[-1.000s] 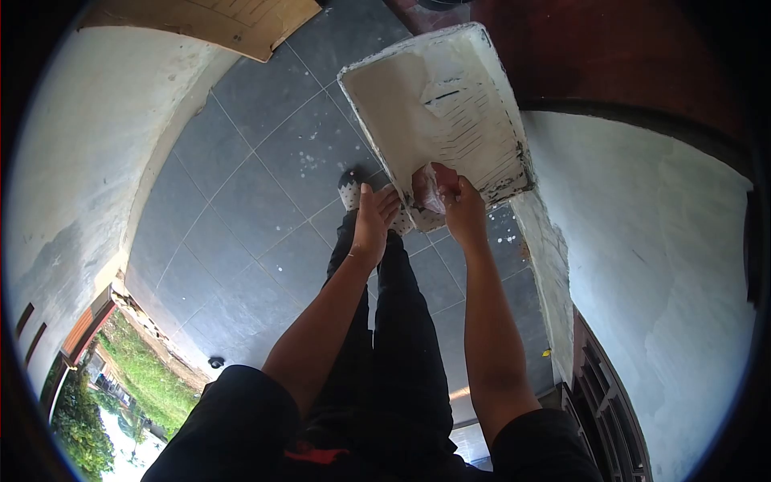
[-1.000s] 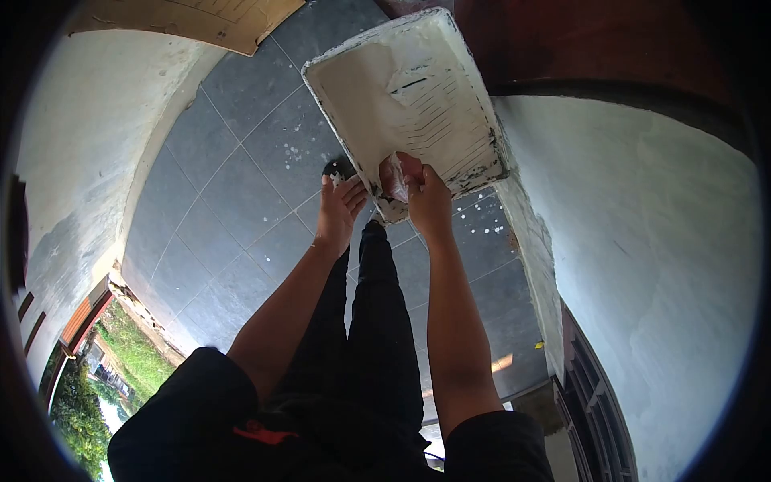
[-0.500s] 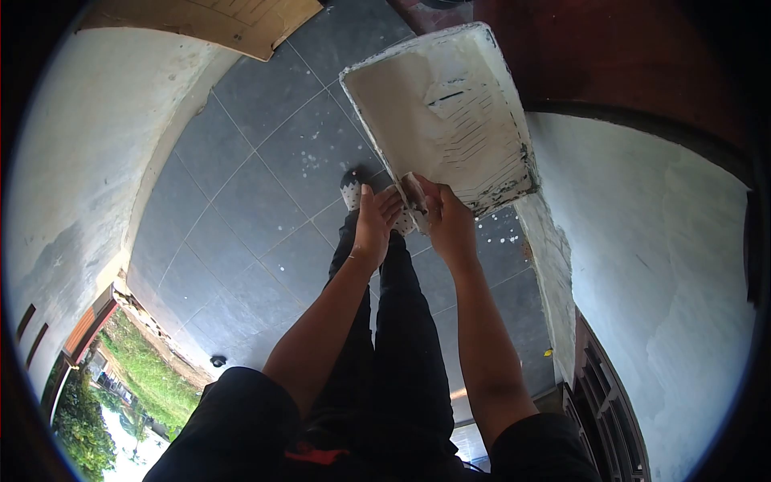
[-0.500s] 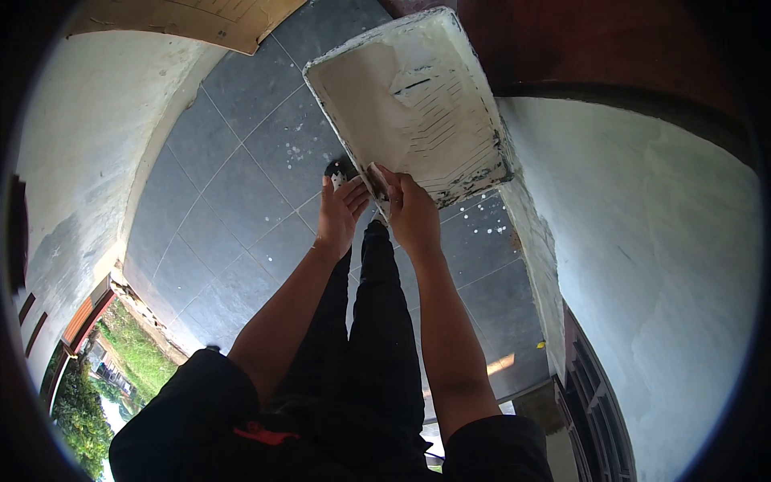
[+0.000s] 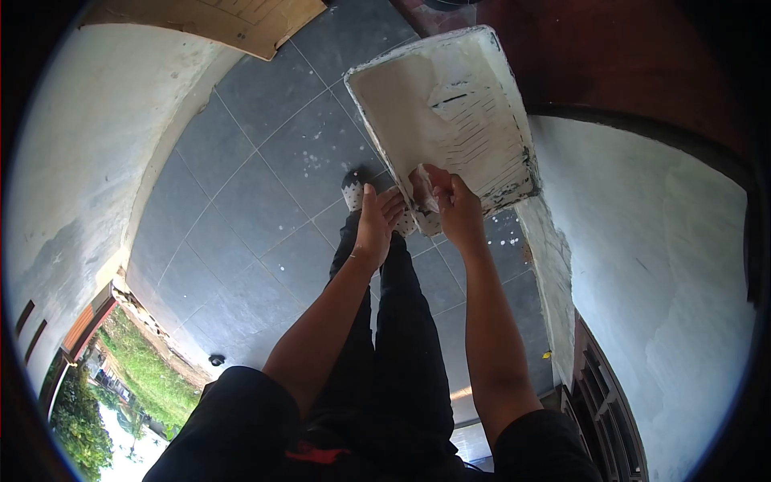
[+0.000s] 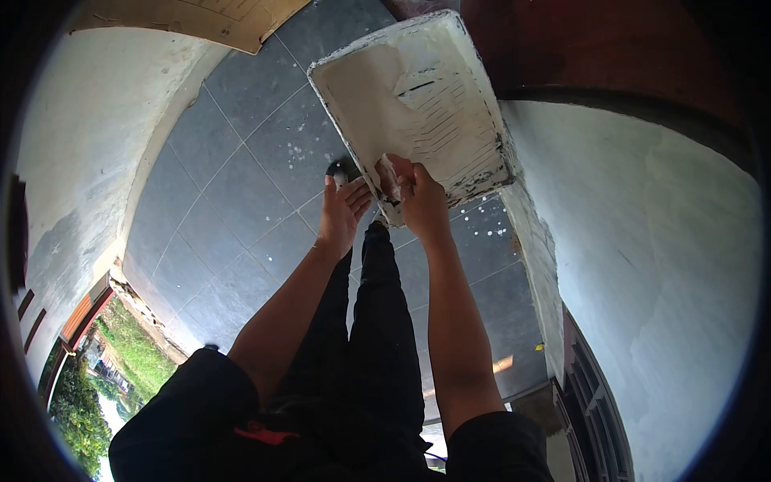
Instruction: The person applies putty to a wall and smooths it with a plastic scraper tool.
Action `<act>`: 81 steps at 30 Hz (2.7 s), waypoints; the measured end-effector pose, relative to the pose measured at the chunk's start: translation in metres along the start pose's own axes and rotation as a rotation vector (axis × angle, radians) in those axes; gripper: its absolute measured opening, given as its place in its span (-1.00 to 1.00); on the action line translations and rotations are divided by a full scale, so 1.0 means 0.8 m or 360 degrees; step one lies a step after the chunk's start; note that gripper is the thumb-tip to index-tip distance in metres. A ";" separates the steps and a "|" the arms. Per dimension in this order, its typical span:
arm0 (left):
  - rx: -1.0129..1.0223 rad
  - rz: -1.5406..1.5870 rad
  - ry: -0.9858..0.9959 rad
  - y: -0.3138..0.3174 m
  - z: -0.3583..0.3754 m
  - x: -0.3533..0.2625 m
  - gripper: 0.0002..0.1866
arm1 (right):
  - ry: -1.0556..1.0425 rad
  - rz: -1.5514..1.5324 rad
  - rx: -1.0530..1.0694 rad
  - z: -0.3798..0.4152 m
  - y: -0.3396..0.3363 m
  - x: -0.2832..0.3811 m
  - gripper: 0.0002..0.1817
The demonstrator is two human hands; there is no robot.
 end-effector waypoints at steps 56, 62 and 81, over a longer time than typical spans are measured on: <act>0.0064 -0.0017 -0.0011 -0.004 -0.001 -0.008 0.12 | 0.0132 -0.0204 0.0119 -0.003 0.013 0.009 -0.82; 0.0049 0.0001 -0.0026 -0.005 -0.003 -0.007 0.11 | 0.0087 -0.0338 0.0194 -0.016 0.019 0.002 -0.75; -0.0096 -0.0106 0.0025 -0.023 0.006 -0.002 0.06 | 0.0944 -0.1797 0.0423 -0.005 -0.022 -0.041 -0.47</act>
Point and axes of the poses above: each hand's wrist, its own z-axis away from the middle knuckle, its own y-axis out of the palm, x = y × z, the point moved 3 cm from there along -z, towards the middle knuckle, and after that the axes turned 12 degrees about -x, right-handed, at the moved point
